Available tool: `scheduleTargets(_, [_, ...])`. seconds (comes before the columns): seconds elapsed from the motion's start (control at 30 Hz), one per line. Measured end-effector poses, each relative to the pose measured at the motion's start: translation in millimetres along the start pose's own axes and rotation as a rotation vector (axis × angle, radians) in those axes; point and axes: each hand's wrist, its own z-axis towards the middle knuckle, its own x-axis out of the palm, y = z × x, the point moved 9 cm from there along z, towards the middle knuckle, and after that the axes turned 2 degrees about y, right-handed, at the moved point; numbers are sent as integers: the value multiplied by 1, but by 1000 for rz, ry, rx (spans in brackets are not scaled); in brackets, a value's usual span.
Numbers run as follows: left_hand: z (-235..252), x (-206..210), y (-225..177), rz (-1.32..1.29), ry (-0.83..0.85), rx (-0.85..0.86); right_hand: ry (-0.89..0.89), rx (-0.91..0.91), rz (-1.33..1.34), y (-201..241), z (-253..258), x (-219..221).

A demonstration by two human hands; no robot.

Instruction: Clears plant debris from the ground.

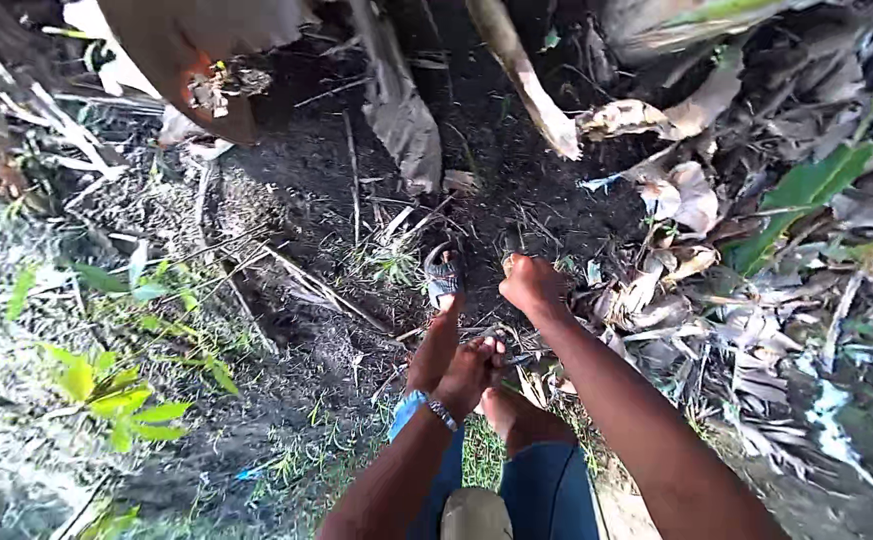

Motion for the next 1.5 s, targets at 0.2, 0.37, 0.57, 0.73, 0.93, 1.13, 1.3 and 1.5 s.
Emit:
scheduleTargets(0.2, [-15, -20, -27, -167, -292, 136, 49, 25, -92, 28, 10, -6])
scheduleTargets(0.37, [0, -16, -33, -292, -271, 185, 75, 42, -140, 41, 35, -28])
scheduleTargets(0.57, [6, 30, -60, -462, 36, 246, 239, -90, -172, 48, 147, -92])
scheduleTargets(0.73, [44, 29, -49, -590, 38, 282, 406, -164, -353, 71, 235, -112])
scheduleTargets(0.93, [107, 11, -16, -693, -179, 217, 431, -510, -831, 109, 165, -72])
scheduleTargets(1.13, [173, 10, 1, -625, -271, 148, 465, -552, -1176, 11, 31, -16])
scheduleTargets(1.3, [220, 18, 2, -468, -331, 64, 415, -536, -1177, -21, 12, 3])
scheduleTargets(1.5, [264, 23, 4, -253, -350, 13, 397, -514, -1209, -66, 6, 21])
